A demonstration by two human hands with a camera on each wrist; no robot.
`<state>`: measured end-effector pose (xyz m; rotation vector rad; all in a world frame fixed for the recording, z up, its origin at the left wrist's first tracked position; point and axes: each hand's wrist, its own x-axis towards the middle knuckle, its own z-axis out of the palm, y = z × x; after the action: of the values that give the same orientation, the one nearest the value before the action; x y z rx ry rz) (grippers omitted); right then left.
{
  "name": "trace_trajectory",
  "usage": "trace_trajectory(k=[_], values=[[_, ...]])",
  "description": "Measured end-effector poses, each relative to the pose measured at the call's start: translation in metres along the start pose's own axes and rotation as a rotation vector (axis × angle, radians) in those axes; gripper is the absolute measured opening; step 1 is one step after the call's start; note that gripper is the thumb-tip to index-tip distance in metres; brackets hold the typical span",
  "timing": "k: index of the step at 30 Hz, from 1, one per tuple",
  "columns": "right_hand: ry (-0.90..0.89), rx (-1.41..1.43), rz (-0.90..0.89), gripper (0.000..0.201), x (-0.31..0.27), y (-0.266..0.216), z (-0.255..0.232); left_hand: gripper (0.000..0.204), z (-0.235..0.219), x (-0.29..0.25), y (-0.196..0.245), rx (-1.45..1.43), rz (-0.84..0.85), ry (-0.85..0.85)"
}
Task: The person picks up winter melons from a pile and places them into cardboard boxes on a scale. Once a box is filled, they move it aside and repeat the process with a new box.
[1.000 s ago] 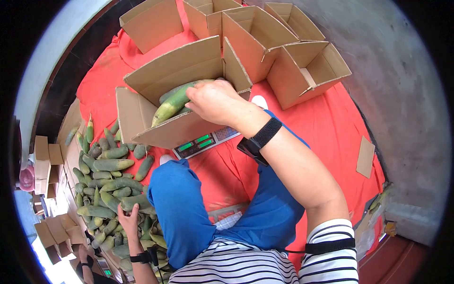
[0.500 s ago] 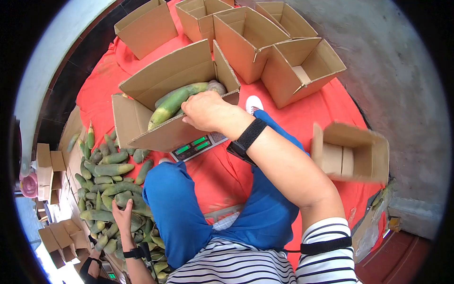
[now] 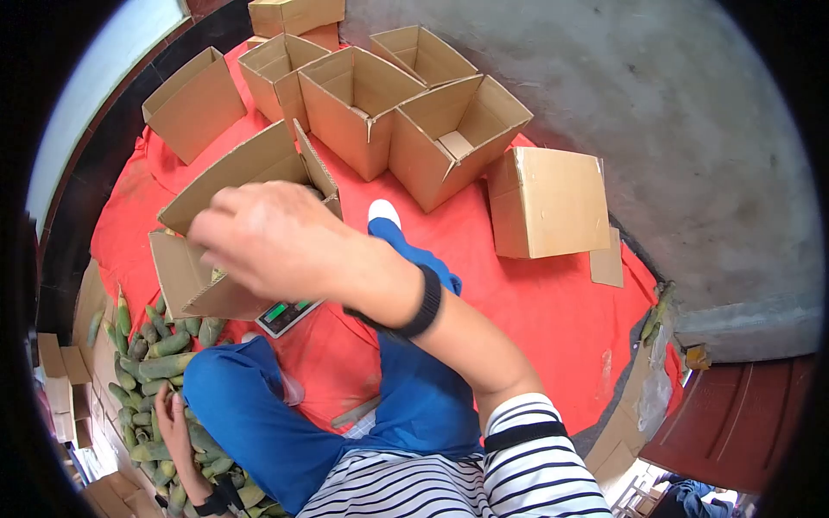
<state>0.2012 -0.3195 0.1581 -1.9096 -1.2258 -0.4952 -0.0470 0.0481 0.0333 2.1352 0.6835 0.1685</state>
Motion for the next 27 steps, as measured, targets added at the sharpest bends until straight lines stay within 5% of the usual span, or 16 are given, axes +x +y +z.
trace_trajectory(k=[8, 16, 27], values=[[0.209, 0.867, -0.364, 0.016, -0.054, -0.135, -0.094, 0.045, 0.008, -0.036, 0.114, 0.053, 0.305, -0.041], [0.25, 0.916, -0.476, 0.017, -0.077, -0.174, -0.12, 0.044, 0.006, -0.062, 0.137, 0.17, 0.368, -0.022], [0.244, 0.906, -0.545, 0.02, -0.086, -0.211, -0.128, 0.047, -0.006, -0.066, 0.163, -0.078, 0.496, -0.087]])
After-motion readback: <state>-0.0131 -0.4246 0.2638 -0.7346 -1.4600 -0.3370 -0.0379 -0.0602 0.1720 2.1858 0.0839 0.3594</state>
